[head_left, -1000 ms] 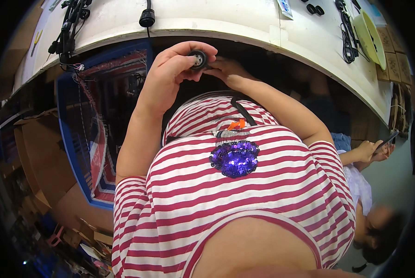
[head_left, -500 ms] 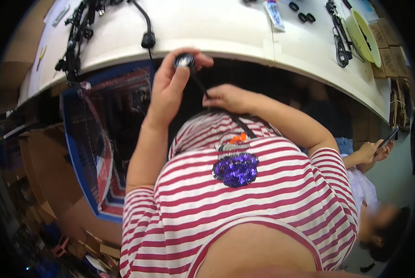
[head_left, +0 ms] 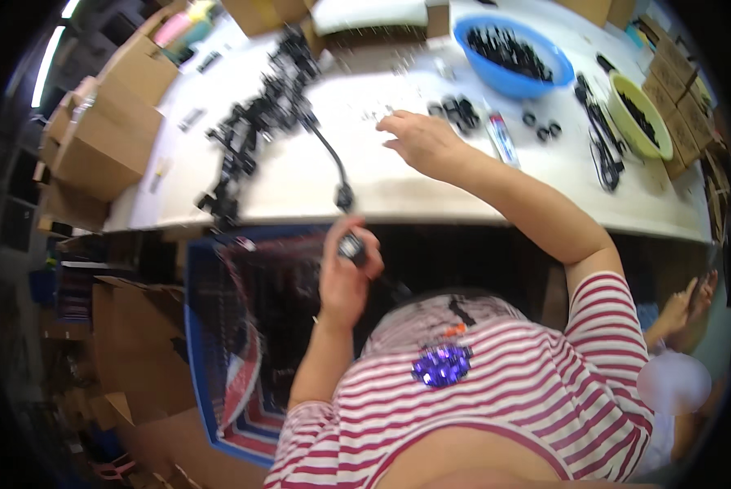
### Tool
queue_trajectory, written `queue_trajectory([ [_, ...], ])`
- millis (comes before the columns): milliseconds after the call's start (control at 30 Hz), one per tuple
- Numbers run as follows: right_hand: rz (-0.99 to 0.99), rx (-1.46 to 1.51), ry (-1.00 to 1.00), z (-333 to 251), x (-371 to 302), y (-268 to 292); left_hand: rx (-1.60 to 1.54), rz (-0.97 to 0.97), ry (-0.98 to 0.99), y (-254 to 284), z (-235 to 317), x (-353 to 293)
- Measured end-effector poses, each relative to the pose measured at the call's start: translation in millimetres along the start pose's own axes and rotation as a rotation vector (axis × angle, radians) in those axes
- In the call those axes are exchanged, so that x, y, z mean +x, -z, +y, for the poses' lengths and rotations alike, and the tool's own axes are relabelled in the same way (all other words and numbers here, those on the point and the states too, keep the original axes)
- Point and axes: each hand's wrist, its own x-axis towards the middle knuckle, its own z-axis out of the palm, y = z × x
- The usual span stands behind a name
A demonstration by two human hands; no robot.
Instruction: The person assembles small electronic components at a workbench. They apply glue from a tube into a black cylindrical housing, insert a small LED bulb, and screw on a cap. The person repeats this process for multiple units, handling wires and components from bowls on the table.
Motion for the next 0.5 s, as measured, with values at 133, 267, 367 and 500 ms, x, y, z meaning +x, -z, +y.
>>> queue_trajectory([
  [133, 0.095, -0.155, -0.131, 85, 33, -37, -0.17, -0.29, -0.006, -4, 3, -3],
  [267, -0.06, -0.167, -0.148, 87, 44, -45, -0.206, -0.41, -0.147, 7, 8, -15],
  [367, -0.035, -0.232, -0.143, 75, 40, -34, -0.041, -0.39, -0.103, 3, 9, -11],
  [500, -0.008, -0.234, -0.154, 89, 35, -41, -0.049, -0.36, 0.041, -11, 1, -8],
])
